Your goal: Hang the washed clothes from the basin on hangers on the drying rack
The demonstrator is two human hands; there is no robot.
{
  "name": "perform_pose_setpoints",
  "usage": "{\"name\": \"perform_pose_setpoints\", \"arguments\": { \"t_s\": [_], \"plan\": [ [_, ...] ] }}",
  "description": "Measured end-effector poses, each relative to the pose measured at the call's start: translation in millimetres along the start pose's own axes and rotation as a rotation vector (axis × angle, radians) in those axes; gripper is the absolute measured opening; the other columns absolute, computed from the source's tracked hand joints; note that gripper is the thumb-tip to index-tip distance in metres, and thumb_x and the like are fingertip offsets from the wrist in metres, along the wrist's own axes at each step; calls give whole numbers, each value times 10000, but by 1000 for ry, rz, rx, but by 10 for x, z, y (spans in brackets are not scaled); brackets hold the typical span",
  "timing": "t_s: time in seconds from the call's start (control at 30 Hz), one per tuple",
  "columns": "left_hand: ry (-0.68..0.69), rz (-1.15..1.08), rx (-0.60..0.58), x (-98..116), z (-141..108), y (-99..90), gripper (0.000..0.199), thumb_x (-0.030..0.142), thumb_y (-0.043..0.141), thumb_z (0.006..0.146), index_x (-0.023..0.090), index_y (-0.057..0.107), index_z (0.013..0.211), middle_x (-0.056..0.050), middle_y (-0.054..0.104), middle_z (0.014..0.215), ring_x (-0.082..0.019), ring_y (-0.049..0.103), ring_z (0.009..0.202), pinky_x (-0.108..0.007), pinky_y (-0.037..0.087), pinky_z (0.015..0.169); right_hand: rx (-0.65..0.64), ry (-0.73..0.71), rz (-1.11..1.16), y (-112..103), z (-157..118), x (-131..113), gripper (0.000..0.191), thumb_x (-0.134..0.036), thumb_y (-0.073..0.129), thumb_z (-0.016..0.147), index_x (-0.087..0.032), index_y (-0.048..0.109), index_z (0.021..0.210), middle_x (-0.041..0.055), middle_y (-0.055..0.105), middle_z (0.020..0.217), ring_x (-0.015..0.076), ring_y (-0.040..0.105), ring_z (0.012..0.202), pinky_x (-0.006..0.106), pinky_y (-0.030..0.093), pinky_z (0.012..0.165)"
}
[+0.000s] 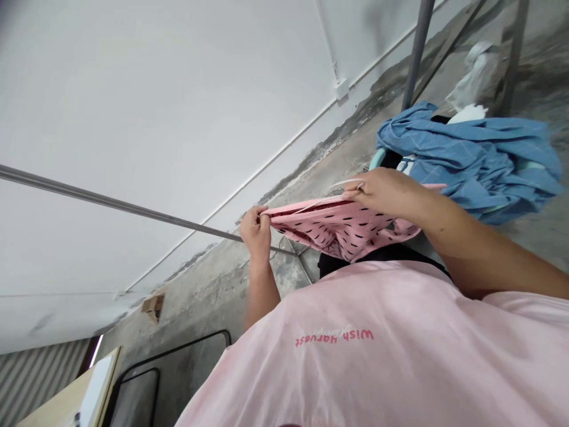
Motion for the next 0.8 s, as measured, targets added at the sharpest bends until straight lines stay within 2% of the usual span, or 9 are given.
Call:
{"name": "perform_pose_setpoints", "arguments": {
  "t_s": [0.1, 0.23, 0.3, 0.43, 0.53, 0.6, 0.67, 0.73, 0.8],
  "plan": [
    [45, -104, -46, 180, -52, 51, 247, 118, 458, 829, 179, 685, 907, -44, 709, 874, -184, 644, 855, -304, 468, 805, -44, 113, -60, 70, 9, -125, 252, -391, 471, 894, -214, 560, 740, 35, 641, 741, 173, 518, 654, 259, 292, 611],
    [282, -189, -190, 506, -135, 78, 237, 184, 541, 866, 172, 659, 1071, -93, 677, 1062, -210, 620, 1039, -354, 470, 942, 121, 37, -19, -88, -33, -265, 295, -410, 473, 880, -204, 531, 678, 38, 608, 687, 178, 506, 651, 285, 278, 607],
    [310, -189, -157, 496, -171, 41, 393, 320, 649, 860, 190, 597, 1227, -138, 596, 1259, -255, 546, 1214, -407, 443, 1028, 233, -33, 66, -203, -91, -256, 358, -447, 444, 893, -200, 538, 652, 44, 612, 697, 185, 528, 677, 300, 302, 626],
    [72, -164, 36, 113, -325, 158, 802, 487, 772, 759, 213, 413, 1422, -204, 400, 1464, -312, 403, 1379, -434, 440, 1048, 434, -72, 274, -405, -233, -162, 382, -482, 502, 902, -198, 580, 657, 53, 619, 708, 200, 568, 699, 326, 377, 668],
    [-143, -244, -31, -140, -523, 566, 984, 399, 845, 669, 166, 319, 1468, -230, 391, 1472, -314, 408, 1384, -420, 401, 1097, 469, -65, 337, -448, -280, -156, 353, -463, 547, 897, -199, 595, 666, 59, 628, 718, 204, 576, 703, 336, 401, 674],
    [-287, -303, -101, -261, -612, 791, 754, 271, 762, 737, 165, 420, 1400, -191, 505, 1397, -287, 481, 1323, -402, 403, 1089, 460, -70, 309, -445, -281, -167, 354, -461, 531, 904, -199, 589, 673, 67, 631, 728, 205, 581, 715, 335, 401, 687],
    [-418, -378, -129, -385, -621, 852, 414, 194, 596, 812, 173, 565, 1224, -119, 652, 1187, -240, 601, 1144, -369, 462, 995, 435, -71, 216, -429, -266, -149, 358, -466, 493, 912, -198, 595, 697, 76, 639, 745, 212, 586, 736, 326, 380, 682],
    [-507, -439, -60, -540, -548, 706, 258, 189, 477, 829, 168, 619, 1044, -55, 690, 940, -197, 648, 930, -329, 499, 874, 365, -56, 81, -381, -234, -93, 349, -451, 453, 917, -200, 613, 734, 73, 649, 758, 210, 578, 736, 307, 336, 653],
    [-515, -440, 100, -700, -434, 399, 238, 206, 442, 804, 162, 619, 957, -29, 662, 850, -175, 637, 846, -300, 497, 814, 291, -24, -24, -329, -202, -10, 314, -429, 462, 901, -207, 619, 744, 59, 652, 747, 193, 552, 693, 285, 290, 618]
  ]
}}
Point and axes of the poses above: each hand's wrist, its own z-axis towards the middle knuckle, its own y-axis out of the palm, x = y × z, the point moved 7 cm from there along z, towards the middle knuckle
